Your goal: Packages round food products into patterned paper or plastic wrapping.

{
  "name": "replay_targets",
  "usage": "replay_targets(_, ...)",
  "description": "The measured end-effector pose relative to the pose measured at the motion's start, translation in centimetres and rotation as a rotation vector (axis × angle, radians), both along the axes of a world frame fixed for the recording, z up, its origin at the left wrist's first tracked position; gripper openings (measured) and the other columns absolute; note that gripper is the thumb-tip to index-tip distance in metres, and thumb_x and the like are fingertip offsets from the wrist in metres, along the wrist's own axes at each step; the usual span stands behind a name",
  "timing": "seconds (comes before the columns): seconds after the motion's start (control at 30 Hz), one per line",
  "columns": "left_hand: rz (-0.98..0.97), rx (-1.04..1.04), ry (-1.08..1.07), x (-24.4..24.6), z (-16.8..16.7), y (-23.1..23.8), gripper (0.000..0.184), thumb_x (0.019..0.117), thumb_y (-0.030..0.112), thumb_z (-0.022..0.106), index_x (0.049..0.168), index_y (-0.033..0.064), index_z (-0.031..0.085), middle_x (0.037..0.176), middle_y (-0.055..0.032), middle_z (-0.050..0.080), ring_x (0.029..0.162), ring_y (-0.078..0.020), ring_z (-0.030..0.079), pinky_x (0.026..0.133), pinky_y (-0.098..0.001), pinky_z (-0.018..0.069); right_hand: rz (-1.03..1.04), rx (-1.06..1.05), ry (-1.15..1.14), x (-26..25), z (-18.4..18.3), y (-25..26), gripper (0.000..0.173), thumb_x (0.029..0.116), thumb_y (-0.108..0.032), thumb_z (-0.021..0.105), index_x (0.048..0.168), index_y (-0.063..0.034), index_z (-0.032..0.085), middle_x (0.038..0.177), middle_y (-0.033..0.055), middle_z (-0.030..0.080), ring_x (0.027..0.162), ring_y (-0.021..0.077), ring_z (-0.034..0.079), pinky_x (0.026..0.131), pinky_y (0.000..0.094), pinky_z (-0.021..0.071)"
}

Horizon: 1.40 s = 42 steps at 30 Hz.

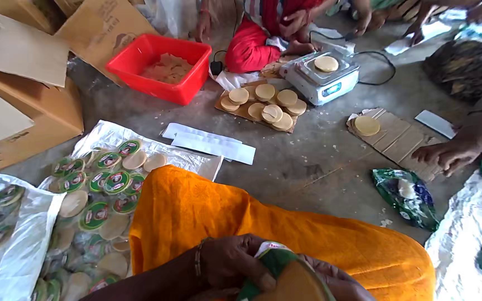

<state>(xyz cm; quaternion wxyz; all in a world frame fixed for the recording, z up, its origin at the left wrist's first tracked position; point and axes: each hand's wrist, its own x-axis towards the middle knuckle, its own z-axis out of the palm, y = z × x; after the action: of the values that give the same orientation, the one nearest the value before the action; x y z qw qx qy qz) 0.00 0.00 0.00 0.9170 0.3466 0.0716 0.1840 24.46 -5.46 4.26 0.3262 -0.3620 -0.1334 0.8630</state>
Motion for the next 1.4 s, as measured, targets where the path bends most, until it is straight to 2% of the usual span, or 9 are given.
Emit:
replay_targets(0.13, 0.089, -0.165, 0.041, 1.1, -0.2, 0.1, 0.020, 0.0992, 0.017, 0.062, 0.117, 0.0192, 0.070, 0.107, 0.0025, 0.074, 0.097, -0.0069, 0.071, 0.088, -0.0286, 0.0587, -0.067, -0.051, -0.204, 0.0, -0.5, 0.7, 0.044, 0.1101, -0.015, 0.024, 0.099, -0.0136, 0.066, 0.089, 0.0004, 0.076, 0.081, 0.0072, 0.073, 0.070, 0.0255, 0.0617)
replay_targets(0.23, 0.172, -0.259, 0.104, 1.3, -0.2, 0.1, 0.022, 0.0969, 0.011, 0.064, 0.118, 0.0151, 0.068, 0.108, -0.0019, 0.074, 0.099, -0.0118, 0.071, 0.091, -0.0332, 0.0586, -0.131, 0.194, -0.486, 0.9, -1.6, 1.3, 0.040, 0.1130, -0.028, 0.023, 0.122, -0.0071, 0.055, 0.099, 0.0034, 0.074, 0.088, 0.0152, 0.074, 0.072, 0.0341, 0.0633)
replay_targets(0.37, 0.285, -0.184, 0.238, 1.9, -0.3, 0.7, 0.027, 0.0944, 0.006, 0.065, 0.121, 0.0102, 0.065, 0.107, -0.0025, 0.075, 0.098, -0.0131, 0.072, 0.091, -0.0344, 0.0596, -0.088, 0.738, -0.965, 2.5, -0.6, 1.9, 0.033, 0.1029, -0.028, 0.058, 0.117, 0.0017, 0.060, 0.095, -0.0009, 0.067, 0.084, 0.0065, 0.066, 0.073, 0.0268, 0.0584)
replay_targets(0.53, 0.353, -0.111, 0.439, 3.1, 0.3, 2.0, 0.026, 0.0939, 0.004, 0.065, 0.120, 0.0070, 0.064, 0.102, -0.0044, 0.075, 0.091, -0.0154, 0.073, 0.080, -0.0344, 0.0627, -0.084, 0.963, -1.211, 2.0, -2.0, 4.2, 0.020, 0.0962, -0.024, 0.068, 0.103, -0.0050, 0.073, 0.090, 0.0024, 0.072, 0.074, 0.0062, 0.068, 0.065, 0.0235, 0.0595)
replay_targets(0.77, 0.398, -0.011, 0.567, 3.5, -1.1, 2.9, 0.024, 0.0953, 0.001, 0.065, 0.120, 0.0027, 0.063, 0.101, -0.0034, 0.073, 0.091, -0.0123, 0.072, 0.083, -0.0318, 0.0612, -0.183, 0.888, -1.179, 1.4, -3.4, 6.9, 0.012, 0.0883, -0.022, 0.071, 0.090, -0.0098, 0.072, 0.073, -0.0058, 0.069, 0.062, 0.0010, 0.064, 0.056, 0.0194, 0.0547)
replay_targets(0.87, 0.420, -0.003, 0.554, 3.6, -2.6, 2.3, 0.022, 0.0956, 0.003, 0.064, 0.117, 0.0018, 0.064, 0.098, -0.0021, 0.073, 0.089, -0.0100, 0.071, 0.084, -0.0298, 0.0603, -0.185, 0.947, -1.321, 1.2, -3.8, 6.7, 0.021, 0.0940, -0.025, 0.064, 0.103, -0.0068, 0.069, 0.093, 0.0004, 0.070, 0.081, 0.0047, 0.069, 0.067, 0.0218, 0.0587)
replay_targets(0.97, 0.426, -0.033, 0.521, 3.6, -3.2, 1.9, 0.021, 0.0961, 0.003, 0.064, 0.117, 0.0013, 0.063, 0.099, -0.0033, 0.073, 0.089, -0.0117, 0.071, 0.084, -0.0311, 0.0607, 0.036, 0.960, -1.322, 1.8, -4.1, 6.5, 0.041, 0.0943, -0.032, 0.066, 0.126, -0.0060, 0.067, 0.111, 0.0032, 0.074, 0.097, 0.0122, 0.072, 0.078, 0.0307, 0.0614)
replay_targets(1.2, 0.408, -0.119, 0.465, 3.9, -3.9, 1.1, 0.026, 0.0957, 0.002, 0.062, 0.122, 0.0006, 0.060, 0.101, -0.0049, 0.073, 0.092, -0.0132, 0.072, 0.087, -0.0333, 0.0600, 0.060, 0.816, -1.174, 1.6, -4.7, 5.6, 0.012, 0.0852, -0.020, 0.076, 0.092, -0.0104, 0.074, 0.085, -0.0034, 0.075, 0.075, 0.0064, 0.072, 0.065, 0.0243, 0.0622)
replay_targets(1.4, 0.461, -0.103, 0.646, 5.2, -4.8, -1.0, 0.039, 0.0881, 0.021, 0.081, 0.118, 0.0003, 0.067, 0.101, -0.0080, 0.075, 0.092, -0.0155, 0.073, 0.088, -0.0340, 0.0610, -0.031, 0.755, -1.200, 0.0, -4.7, 2.7, 0.007, 0.0896, -0.016, 0.072, 0.092, -0.0093, 0.074, 0.079, -0.0032, 0.073, 0.068, 0.0045, 0.068, 0.062, 0.0231, 0.0589)
